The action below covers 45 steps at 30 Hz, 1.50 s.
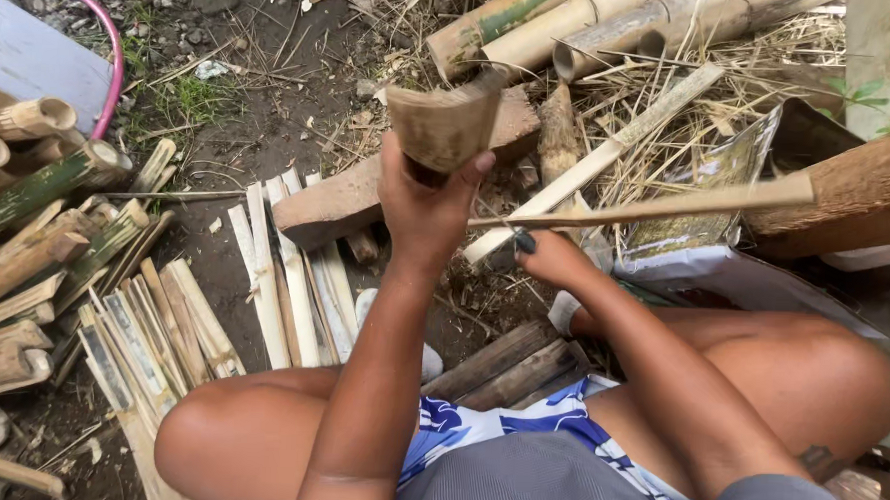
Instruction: The person uses a knife to cut a large bamboo pole into smaller sections and then splits them into flat strips. The person sits on the ground, positions the bamboo on a wooden block, and repeatedly cuts and splits the material.
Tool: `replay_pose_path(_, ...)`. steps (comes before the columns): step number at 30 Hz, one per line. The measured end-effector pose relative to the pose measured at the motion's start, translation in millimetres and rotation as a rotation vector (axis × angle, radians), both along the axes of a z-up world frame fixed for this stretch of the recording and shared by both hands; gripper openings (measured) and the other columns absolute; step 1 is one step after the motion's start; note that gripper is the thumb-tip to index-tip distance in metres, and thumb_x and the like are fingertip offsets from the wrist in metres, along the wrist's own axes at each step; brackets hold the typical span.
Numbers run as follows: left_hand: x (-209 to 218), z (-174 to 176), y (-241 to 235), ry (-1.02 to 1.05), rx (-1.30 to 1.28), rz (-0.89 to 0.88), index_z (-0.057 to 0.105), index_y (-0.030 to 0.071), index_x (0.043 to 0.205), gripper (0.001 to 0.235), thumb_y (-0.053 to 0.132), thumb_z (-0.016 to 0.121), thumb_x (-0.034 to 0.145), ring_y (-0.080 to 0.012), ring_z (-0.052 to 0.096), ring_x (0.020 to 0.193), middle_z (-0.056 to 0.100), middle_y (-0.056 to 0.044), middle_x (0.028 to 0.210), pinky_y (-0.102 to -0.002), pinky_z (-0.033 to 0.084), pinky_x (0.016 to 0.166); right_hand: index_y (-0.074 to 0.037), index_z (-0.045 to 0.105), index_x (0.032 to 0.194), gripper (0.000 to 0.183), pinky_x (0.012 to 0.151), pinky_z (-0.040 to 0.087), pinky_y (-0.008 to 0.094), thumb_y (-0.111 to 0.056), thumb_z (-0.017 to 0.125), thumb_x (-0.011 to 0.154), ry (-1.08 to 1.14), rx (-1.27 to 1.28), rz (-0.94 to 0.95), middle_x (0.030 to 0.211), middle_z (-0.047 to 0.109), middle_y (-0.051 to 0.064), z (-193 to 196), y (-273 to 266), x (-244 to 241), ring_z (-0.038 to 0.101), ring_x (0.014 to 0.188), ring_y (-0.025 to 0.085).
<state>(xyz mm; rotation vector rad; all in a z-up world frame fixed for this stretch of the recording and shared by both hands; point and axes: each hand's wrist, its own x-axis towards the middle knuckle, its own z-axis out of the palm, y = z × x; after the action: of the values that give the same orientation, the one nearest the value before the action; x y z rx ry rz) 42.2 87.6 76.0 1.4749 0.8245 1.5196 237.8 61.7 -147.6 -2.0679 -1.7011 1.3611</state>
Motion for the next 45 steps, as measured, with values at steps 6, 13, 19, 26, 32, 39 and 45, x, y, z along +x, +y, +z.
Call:
replay_pose_path(6,-33.0,73.9,-21.4,-0.139,0.171,-0.042,0.043,0.003,0.135,0.06,0.024,0.086,0.099,-0.0199,0.07,0.105,0.063,-0.009,0.115,-0.034,0.065,0.095,-0.008,0.071,0.111,0.033,0.091,0.054,0.052,-0.031,0.07,0.087,-0.351,0.059,-0.032,0.104,0.073,0.024,-11.6,-5.2,31.1,0.07,0.101,0.041)
replay_pose_path(13,-74.2,41.2,-30.8,-0.119,0.108,0.165,0.047,-0.001,0.133,0.058,0.022,0.087,0.097,-0.0202,0.066,0.112,0.063,-0.01,0.119,-0.034,0.058,0.104,-0.005,0.069,0.113,0.037,0.094,0.052,0.053,-0.036,0.07,0.093,-0.359,0.246,-0.274,0.108,0.072,0.027,-29.1,-2.6,54.4,0.067,0.105,0.046)
replay_pose_path(19,-81.5,-39.6,-32.3,-0.051,-0.069,0.271,0.044,0.0,0.133,0.063,0.025,0.084,0.091,-0.0219,0.069,0.115,0.063,-0.011,0.124,-0.036,0.058,0.106,-0.002,0.061,0.101,0.036,0.082,0.053,0.052,-0.032,0.074,0.086,-0.525,0.859,-0.195,0.104,0.07,0.024,-11.9,13.8,71.2,0.068,0.097,0.045)
replay_pose_path(26,-78.7,-83.0,-35.4,-0.059,-0.014,0.304,0.054,0.003,0.121,0.04,0.017,0.081,0.095,-0.0218,0.068,0.113,0.064,-0.011,0.119,-0.034,0.059,0.101,-0.004,0.054,0.129,0.044,0.053,0.05,0.039,-0.031,0.066,0.096,0.182,0.408,-0.455,0.068,0.06,0.008,147.3,-37.0,2.1,0.06,0.053,0.019)
replay_pose_path(32,-70.3,-81.4,-70.1,0.246,0.034,0.249,0.07,0.005,0.111,0.021,-0.001,0.076,0.091,-0.0232,0.072,0.116,0.074,-0.013,0.123,-0.036,0.059,0.102,0.003,0.049,0.133,0.04,0.059,0.053,0.034,-0.019,0.058,0.102,0.213,0.799,-0.002,0.076,0.064,0.01,257.2,-126.8,-52.5,0.067,0.062,0.02)
replay_pose_path(39,-58.2,-69.8,-89.2,0.211,0.069,0.151,0.069,0.005,0.12,0.037,-0.008,0.073,0.086,-0.0233,0.074,0.114,0.075,-0.012,0.122,-0.034,0.058,0.101,0.002,0.054,0.12,0.033,0.064,0.056,0.043,-0.014,0.066,0.095,0.179,0.89,0.201,0.086,0.069,0.019,259.9,-138.1,-74.9,0.071,0.073,0.038)
replay_pose_path(45,-58.7,-64.4,-89.4,0.272,0.114,0.158,0.069,0.005,0.12,0.041,-0.009,0.073,0.082,-0.0269,0.073,0.117,0.074,-0.012,0.123,-0.037,0.058,0.103,-0.001,0.056,0.116,0.03,0.062,0.056,0.044,-0.015,0.069,0.093,0.139,0.834,0.188,0.082,0.07,0.019,261.1,-134.0,-78.6,0.071,0.072,0.039)
